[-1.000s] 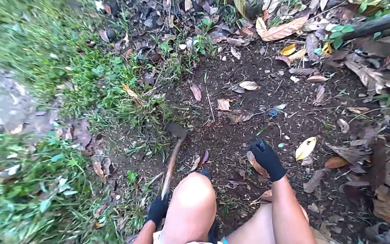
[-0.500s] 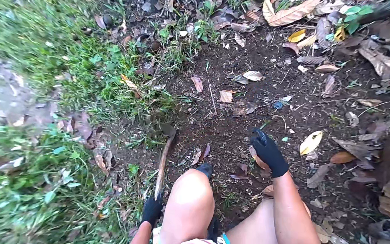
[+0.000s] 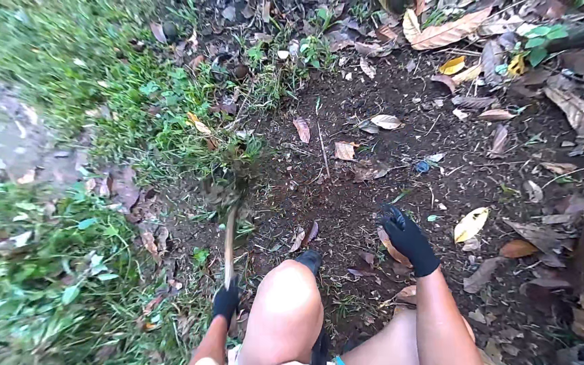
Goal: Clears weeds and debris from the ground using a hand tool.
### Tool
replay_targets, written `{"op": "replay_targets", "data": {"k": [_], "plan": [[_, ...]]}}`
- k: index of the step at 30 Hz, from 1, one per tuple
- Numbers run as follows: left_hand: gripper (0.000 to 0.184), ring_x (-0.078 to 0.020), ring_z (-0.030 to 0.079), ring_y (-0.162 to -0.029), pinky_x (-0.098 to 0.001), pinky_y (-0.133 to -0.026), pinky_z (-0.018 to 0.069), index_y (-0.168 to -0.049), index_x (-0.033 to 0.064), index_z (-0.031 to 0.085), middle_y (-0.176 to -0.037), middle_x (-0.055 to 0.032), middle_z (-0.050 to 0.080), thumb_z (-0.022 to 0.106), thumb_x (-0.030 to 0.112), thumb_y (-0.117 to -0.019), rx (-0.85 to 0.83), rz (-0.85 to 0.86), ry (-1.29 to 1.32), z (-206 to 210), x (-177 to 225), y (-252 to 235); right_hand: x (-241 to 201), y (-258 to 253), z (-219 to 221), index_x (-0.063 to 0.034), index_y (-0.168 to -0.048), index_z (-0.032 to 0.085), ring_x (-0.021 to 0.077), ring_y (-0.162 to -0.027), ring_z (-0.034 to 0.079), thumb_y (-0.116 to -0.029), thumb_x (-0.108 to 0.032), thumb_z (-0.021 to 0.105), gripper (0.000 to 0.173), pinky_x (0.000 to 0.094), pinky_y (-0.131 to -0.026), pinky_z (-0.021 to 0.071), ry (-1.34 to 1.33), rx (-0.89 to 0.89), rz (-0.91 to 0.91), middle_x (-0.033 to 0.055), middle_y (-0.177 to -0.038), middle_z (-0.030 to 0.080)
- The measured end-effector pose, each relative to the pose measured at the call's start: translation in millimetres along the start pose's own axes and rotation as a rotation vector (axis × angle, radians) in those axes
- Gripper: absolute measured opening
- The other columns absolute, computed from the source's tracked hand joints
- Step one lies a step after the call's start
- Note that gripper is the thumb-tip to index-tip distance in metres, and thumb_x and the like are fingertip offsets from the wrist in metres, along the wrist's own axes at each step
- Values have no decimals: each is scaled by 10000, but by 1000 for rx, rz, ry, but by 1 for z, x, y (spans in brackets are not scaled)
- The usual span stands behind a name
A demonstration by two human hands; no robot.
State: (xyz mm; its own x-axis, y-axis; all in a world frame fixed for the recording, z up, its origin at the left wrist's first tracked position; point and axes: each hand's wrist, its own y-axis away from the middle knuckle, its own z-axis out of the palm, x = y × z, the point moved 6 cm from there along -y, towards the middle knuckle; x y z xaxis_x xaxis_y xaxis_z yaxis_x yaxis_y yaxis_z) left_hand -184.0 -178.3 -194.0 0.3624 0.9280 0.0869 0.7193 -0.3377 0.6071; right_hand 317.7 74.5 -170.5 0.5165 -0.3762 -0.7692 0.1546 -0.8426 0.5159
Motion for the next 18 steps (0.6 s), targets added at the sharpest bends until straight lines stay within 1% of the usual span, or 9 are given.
{"op": "replay_targets", "data": {"k": [3,4,6,7,9,11,13,15,18], "plan": [[646,-392,684,-878,-591,-835,544,-1243,-47,634,-999,-260,686,354,516,-1098,-15,-24,7,8,-41,47,-2,-2,-4,-117,-1577,373,314,-989,657,-1082,-265,496,531,539,-921,510,-26,35,-7,216,-1148,668],[615,-388,682,-919,-595,-869,533,-1242,-43,643,-1020,-257,692,390,498,-1095,-47,44,6,10,-25,55,-3,-5,-3,-126,-1581,370,323,-1022,663,-1082,-277,496,536,545,-939,512,-30,43,-5,221,-1183,666],[596,-404,624,-1208,-610,-1062,450,-1366,12,608,-1251,-259,665,456,507,-1072,-158,243,-108,9,43,60,-2,-16,4,-122,-1578,373,336,-1079,666,-1081,-301,493,542,554,-963,518,-30,42,-17,228,-1245,655],[631,-413,590,-1268,-612,-1094,421,-1399,38,591,-1298,-257,648,463,550,-1054,-188,372,-236,7,86,55,-3,-21,11,-113,-1576,372,341,-1084,667,-1083,-303,488,542,556,-962,520,-25,33,-27,230,-1249,655],[689,-448,602,-1236,-657,-1050,428,-1402,82,593,-1254,-259,667,467,635,-1012,-173,585,-462,-2,166,43,-8,-26,23,-101,-1582,356,355,-1102,662,-1087,-293,479,545,566,-977,512,0,-2,-18,242,-1259,648],[711,-443,632,-1200,-671,-1014,452,-1382,119,605,-1212,-237,694,447,691,-988,-128,631,-535,-3,189,17,-11,-25,28,-107,-1596,340,357,-1069,658,-1090,-284,470,552,574,-960,503,27,-29,-9,241,-1237,654],[727,-422,592,-1275,-654,-1068,430,-1438,128,569,-1313,-233,653,410,689,-1005,-113,462,-413,11,127,-22,-8,-22,26,-136,-1598,342,344,-1056,667,-1090,-298,475,550,569,-950,511,28,-49,-8,228,-1236,662],[750,-411,622,-1221,-654,-1026,472,-1378,105,615,-1281,-225,663,400,713,-995,-56,255,-211,36,25,-43,-2,-20,21,-160,-1588,366,329,-1009,675,-1086,-310,489,538,557,-920,526,10,-44,-13,209,-1186,679],[720,-379,646,-1192,-655,-1016,479,-1309,131,676,-1230,-188,698,410,719,-989,-130,129,-97,50,-49,-15,6,-19,10,-165,-1569,400,343,-976,674,-1084,-305,491,513,581,-896,523,12,-23,-3,207,-1136,686]]}}
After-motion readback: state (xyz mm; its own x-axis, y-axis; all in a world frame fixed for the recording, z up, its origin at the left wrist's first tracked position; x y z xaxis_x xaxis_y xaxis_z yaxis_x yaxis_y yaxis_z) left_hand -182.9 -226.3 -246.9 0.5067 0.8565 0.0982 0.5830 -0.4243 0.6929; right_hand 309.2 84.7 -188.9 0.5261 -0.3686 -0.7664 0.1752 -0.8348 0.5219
